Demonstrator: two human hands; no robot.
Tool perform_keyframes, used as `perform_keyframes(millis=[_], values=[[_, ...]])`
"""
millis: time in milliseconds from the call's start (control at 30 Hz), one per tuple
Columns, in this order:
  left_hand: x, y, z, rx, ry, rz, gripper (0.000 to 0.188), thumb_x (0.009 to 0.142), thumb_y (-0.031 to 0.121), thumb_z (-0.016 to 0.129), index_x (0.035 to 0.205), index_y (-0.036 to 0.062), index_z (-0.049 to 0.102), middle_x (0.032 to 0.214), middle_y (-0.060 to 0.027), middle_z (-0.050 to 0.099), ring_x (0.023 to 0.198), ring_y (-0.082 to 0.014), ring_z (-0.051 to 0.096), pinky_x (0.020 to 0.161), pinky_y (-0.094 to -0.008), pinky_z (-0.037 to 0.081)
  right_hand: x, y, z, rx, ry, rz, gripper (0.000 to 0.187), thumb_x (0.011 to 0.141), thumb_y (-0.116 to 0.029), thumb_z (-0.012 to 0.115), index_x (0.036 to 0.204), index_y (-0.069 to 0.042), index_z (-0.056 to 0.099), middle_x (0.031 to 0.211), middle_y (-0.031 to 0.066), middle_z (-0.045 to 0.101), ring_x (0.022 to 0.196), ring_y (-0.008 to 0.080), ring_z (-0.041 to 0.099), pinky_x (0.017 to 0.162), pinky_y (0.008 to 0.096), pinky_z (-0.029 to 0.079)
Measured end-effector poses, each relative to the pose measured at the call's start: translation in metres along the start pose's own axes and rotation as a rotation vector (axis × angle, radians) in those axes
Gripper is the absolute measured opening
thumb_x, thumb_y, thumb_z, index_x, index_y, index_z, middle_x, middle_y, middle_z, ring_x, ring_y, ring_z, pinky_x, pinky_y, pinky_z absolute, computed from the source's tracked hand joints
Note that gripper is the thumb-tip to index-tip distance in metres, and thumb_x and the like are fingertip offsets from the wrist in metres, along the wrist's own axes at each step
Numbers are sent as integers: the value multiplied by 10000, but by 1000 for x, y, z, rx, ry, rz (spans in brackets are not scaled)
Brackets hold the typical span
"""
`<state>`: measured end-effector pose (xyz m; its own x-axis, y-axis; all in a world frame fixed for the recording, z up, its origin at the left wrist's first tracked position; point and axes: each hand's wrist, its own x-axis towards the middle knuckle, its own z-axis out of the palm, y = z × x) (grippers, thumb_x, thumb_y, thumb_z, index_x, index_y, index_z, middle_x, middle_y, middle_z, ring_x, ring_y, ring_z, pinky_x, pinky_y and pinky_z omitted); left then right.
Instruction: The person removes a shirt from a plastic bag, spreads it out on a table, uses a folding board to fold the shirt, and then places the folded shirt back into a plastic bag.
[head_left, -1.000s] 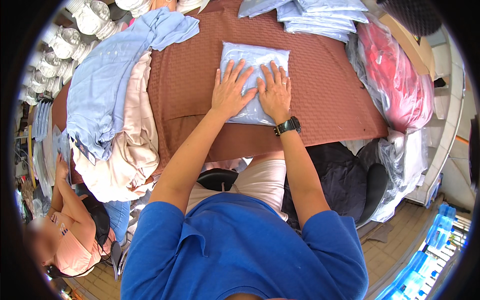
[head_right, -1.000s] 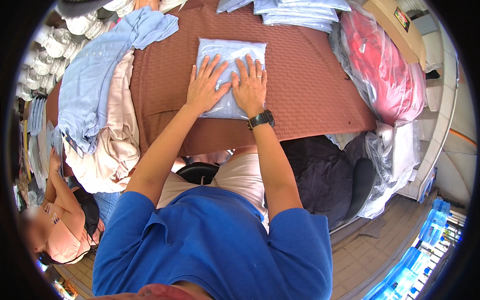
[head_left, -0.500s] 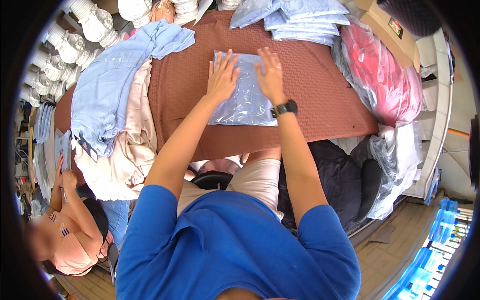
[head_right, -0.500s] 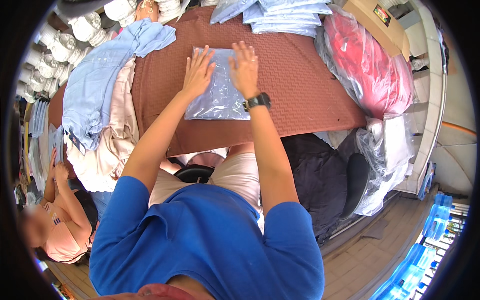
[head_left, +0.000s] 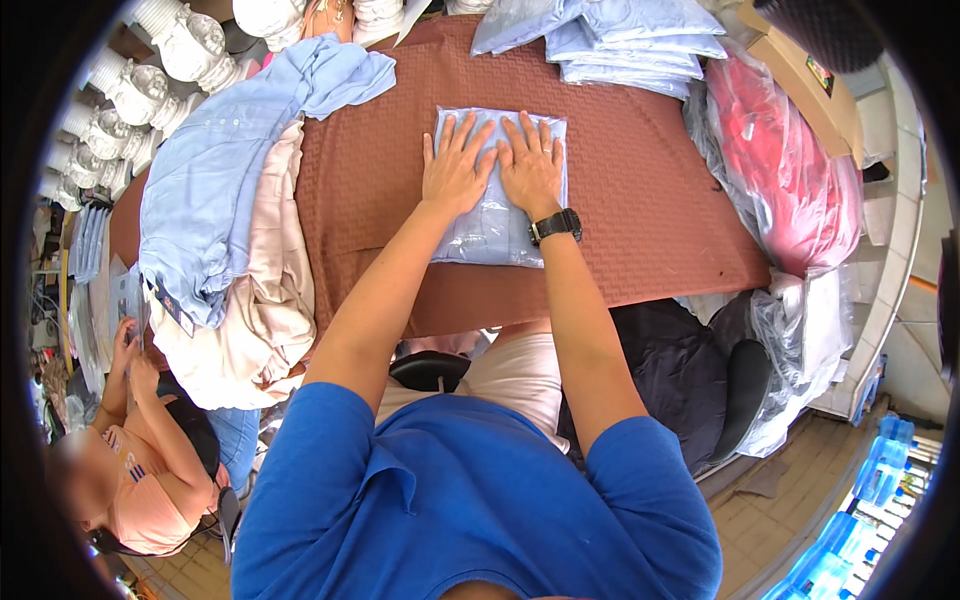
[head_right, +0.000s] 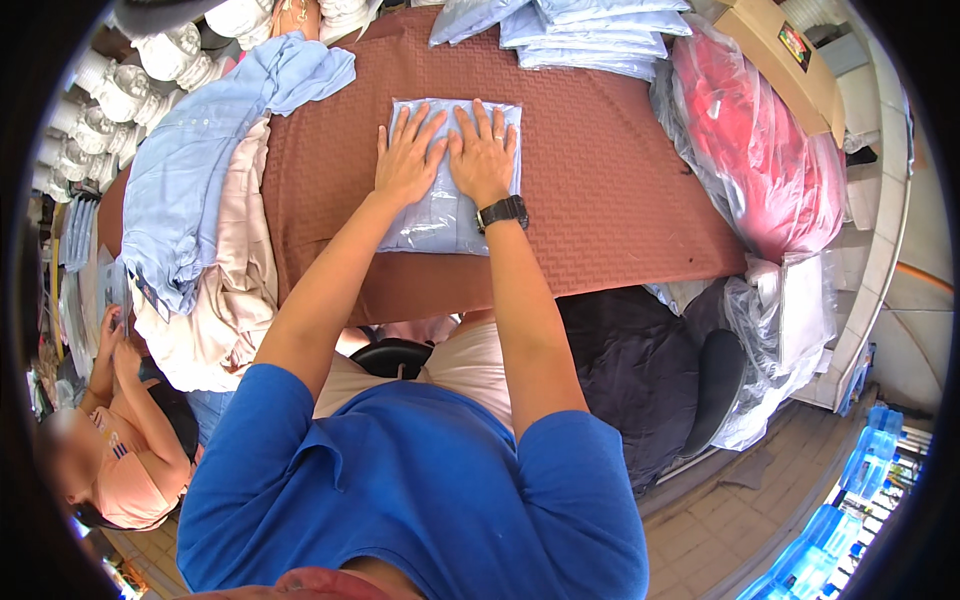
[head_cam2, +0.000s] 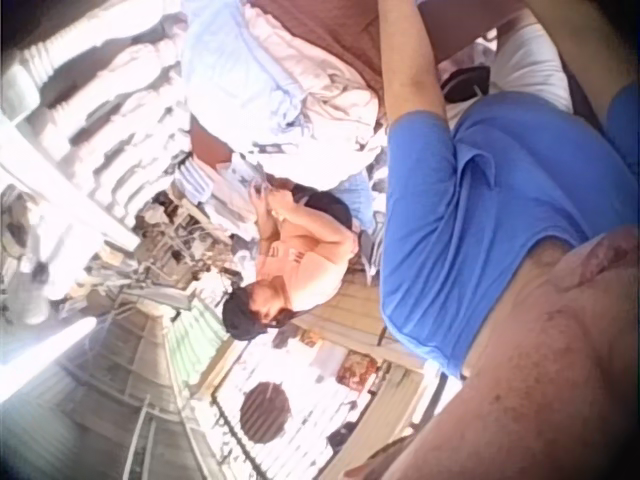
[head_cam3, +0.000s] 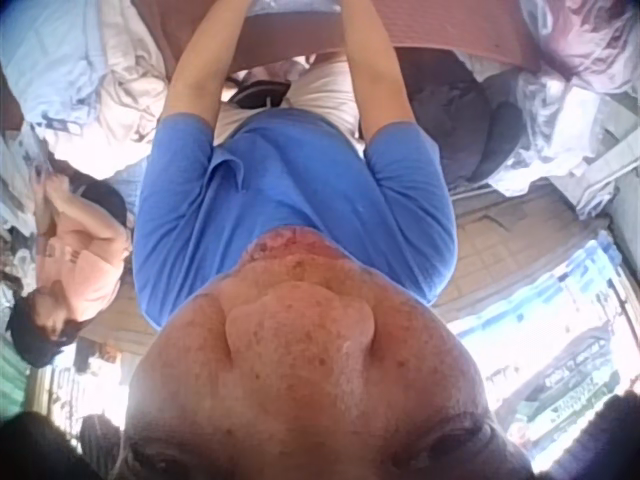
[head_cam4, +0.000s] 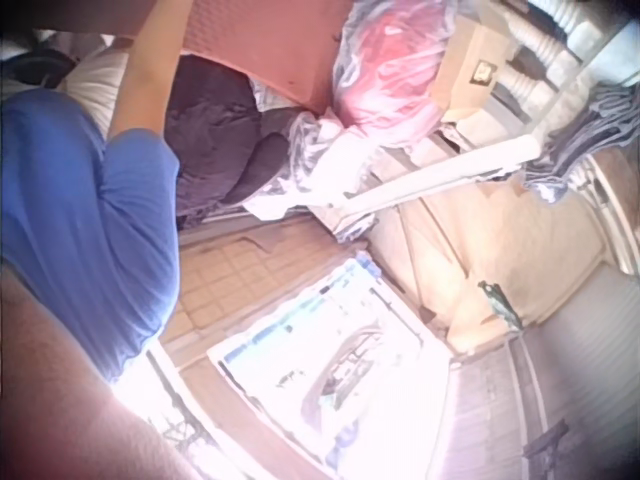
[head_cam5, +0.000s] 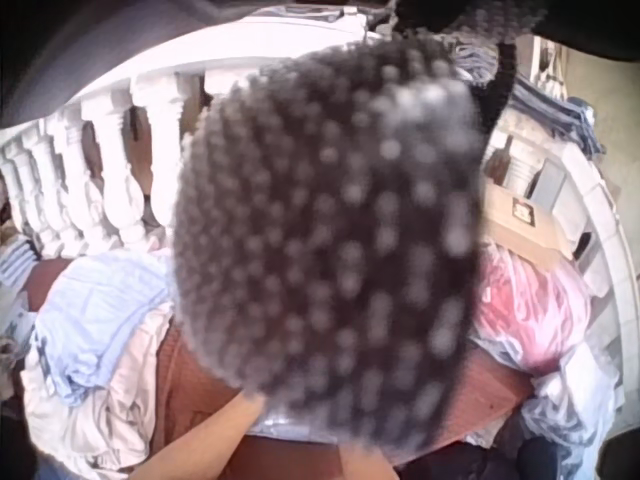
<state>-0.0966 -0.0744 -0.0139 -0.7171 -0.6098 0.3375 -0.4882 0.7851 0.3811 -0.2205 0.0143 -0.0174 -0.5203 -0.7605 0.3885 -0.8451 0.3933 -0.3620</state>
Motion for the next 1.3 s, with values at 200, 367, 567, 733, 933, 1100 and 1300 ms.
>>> perform_keyframes(millis=[200,367,567,733,933,1100,1300], values=[[3,0,0,-31,-21,-6,513,1036,485,407,1521,319,425,1639,-37,299,1531,-345,183,1205,-639,125,0,1,-4,6,-19,14,487,1018,-396,437,1471,-233,506,1601,66,375,1490,347,281,1225,548,137],[19,-15,-7,-219,-104,-80,551,1045,549,342,1545,323,392,1665,-53,242,1540,-395,108,1209,-638,87,14,7,-18,339,-112,87,521,1045,-389,411,1536,-216,414,1643,71,302,1529,356,190,1234,546,99],[-10,-16,-18,-146,-101,17,558,1056,554,298,1565,331,345,1678,-57,199,1540,-392,118,1210,-632,105,-13,-8,-43,98,-30,-35,538,1048,-416,424,1549,-223,394,1638,97,306,1514,408,214,1210,585,167],[-24,-7,-12,37,-76,69,549,1055,538,318,1568,342,331,1675,-34,210,1540,-345,156,1219,-607,128,-36,-4,-27,-47,-26,-40,526,1029,-490,433,1509,-278,461,1633,78,321,1501,399,257,1199,602,188],[-30,-7,-15,39,-45,57,546,1047,540,347,1563,362,339,1672,-25,222,1533,-333,189,1224,-590,129,-38,-11,-32,-58,-119,6,532,1039,-511,400,1529,-304,420,1653,52,275,1523,363,214,1212,596,170],[-30,-6,-16,21,-47,53,541,1044,533,363,1556,360,355,1665,-26,243,1534,-330,186,1226,-588,123,-39,-9,-31,-65,-142,29,530,1033,-516,414,1525,-318,421,1655,38,270,1527,355,201,1218,590,160],[-16,-10,-20,-113,-170,-27,548,1009,509,474,1520,320,421,1617,-43,341,1511,-327,242,1214,-584,149,-27,1,-38,44,-210,54,585,992,-491,525,1511,-231,454,1581,89,413,1495,339,302,1217,539,216]])
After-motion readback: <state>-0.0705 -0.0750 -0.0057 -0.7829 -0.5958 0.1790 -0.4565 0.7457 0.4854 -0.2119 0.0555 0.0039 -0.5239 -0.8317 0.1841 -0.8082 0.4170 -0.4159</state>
